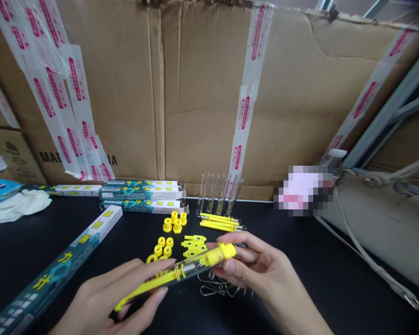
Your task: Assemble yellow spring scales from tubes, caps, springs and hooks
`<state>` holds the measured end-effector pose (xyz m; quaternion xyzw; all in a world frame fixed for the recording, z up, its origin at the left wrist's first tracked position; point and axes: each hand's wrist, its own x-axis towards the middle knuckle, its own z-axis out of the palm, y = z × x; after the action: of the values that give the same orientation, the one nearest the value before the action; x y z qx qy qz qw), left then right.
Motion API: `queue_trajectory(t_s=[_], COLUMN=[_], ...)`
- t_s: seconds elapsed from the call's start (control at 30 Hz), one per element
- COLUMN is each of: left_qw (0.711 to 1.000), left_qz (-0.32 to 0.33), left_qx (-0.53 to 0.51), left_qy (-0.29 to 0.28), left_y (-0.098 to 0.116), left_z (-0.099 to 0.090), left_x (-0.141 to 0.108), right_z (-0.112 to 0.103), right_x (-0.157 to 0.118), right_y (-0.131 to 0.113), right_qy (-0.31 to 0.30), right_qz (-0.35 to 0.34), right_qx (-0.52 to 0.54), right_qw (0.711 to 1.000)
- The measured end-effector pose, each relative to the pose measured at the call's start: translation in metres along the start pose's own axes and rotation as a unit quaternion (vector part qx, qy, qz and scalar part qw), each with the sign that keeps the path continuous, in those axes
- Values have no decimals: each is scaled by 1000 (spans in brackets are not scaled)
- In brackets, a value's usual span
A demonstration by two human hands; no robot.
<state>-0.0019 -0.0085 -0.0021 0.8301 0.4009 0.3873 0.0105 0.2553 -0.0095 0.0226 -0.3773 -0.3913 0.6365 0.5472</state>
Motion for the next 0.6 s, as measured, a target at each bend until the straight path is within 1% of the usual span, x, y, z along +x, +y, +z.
queue_trajectory(t_s=[0.1, 0.2, 0.27, 0.33, 0.4, 0.43, 0.47, 0.53, 0.57, 0.6], left_qw=[1000, 999, 999, 999, 997, 995, 993, 990, 989, 987], left_qz=[11, 23, 14, -8, -41, -59, -76, -106, -116, -125], left_qx=[-5, -7, -14, -27, -45, -52, -57, -59, -58, -58], left_qy=[-17, -24, -27, -38, -56, -63, -66, -72, -75, -81], left_y=[-4, -5, -4, -2, 0, 1, 2, 2, 2, 2], left_z=[-1, -2, -3, -5, -6, -7, -7, -8, -8, -8], left_x=[0, 1, 3, 4, 6, 7, 8, 9, 10, 10], right_z=[3, 1, -1, -2, -1, 1, 2, 2, -1, -5], right_x=[-2, -1, 0, 0, -1, -2, -3, -9, -13, -19], right_y=[-3, -2, 2, 5, 5, 4, 1, -7, -11, -14], right_qy=[2, -1, -8, -17, -29, -39, -48, -41, -26, -5], right_qz=[-3, -3, -12, -31, -62, -88, -128, -225, -271, -303], right_qx=[-9, -13, -17, -38, -101, -155, -218, -340, -382, -403], right_qw=[1000, 1000, 1000, 999, 993, 983, 966, 912, 883, 863])
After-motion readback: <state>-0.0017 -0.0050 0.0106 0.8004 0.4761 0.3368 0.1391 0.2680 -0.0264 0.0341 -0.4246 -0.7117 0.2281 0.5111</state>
